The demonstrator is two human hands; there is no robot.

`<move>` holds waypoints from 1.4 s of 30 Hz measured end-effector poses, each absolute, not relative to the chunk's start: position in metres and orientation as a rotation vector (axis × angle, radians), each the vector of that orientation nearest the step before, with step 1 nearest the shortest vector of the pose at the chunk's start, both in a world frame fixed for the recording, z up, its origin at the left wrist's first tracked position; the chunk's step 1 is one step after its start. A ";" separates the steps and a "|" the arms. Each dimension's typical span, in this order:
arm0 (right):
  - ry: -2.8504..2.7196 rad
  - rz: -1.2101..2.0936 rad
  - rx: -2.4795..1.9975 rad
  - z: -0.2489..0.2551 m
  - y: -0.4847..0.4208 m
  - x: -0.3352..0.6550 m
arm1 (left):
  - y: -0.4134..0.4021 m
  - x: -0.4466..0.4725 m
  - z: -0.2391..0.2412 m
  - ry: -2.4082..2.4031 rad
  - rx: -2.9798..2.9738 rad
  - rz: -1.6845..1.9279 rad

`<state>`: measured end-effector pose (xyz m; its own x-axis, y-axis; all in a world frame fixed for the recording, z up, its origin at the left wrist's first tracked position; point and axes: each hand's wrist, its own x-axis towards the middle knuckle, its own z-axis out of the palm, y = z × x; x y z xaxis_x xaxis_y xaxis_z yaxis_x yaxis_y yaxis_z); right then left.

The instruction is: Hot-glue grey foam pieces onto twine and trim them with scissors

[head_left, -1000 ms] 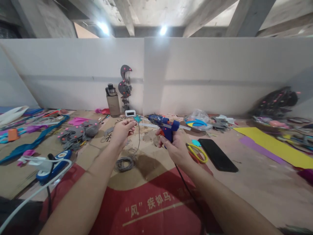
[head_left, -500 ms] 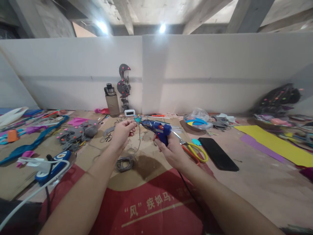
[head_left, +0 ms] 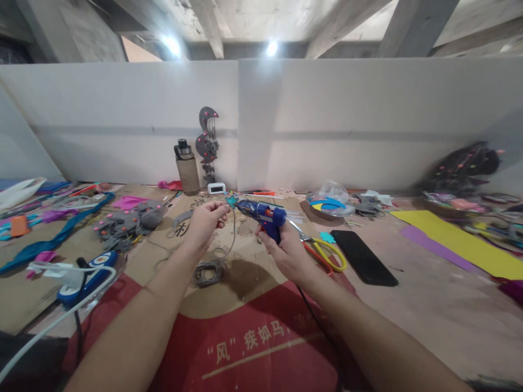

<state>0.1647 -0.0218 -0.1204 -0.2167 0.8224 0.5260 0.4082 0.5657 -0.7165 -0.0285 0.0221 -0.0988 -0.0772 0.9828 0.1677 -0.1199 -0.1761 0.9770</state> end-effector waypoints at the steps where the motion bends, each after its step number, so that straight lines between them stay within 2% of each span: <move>1: -1.827 0.527 -1.006 -0.120 -0.022 0.165 | 0.022 -0.029 -0.099 1.071 1.199 1.440; 42: -1.838 0.402 -0.981 -0.121 -0.023 0.162 | 0.025 -0.031 -0.101 1.177 1.398 1.383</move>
<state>0.1620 -0.0234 -0.1209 -0.1980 0.7717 0.6044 0.4493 0.6195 -0.6437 -0.0311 0.0246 -0.1012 -0.0422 0.9733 0.2256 0.0667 -0.2226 0.9726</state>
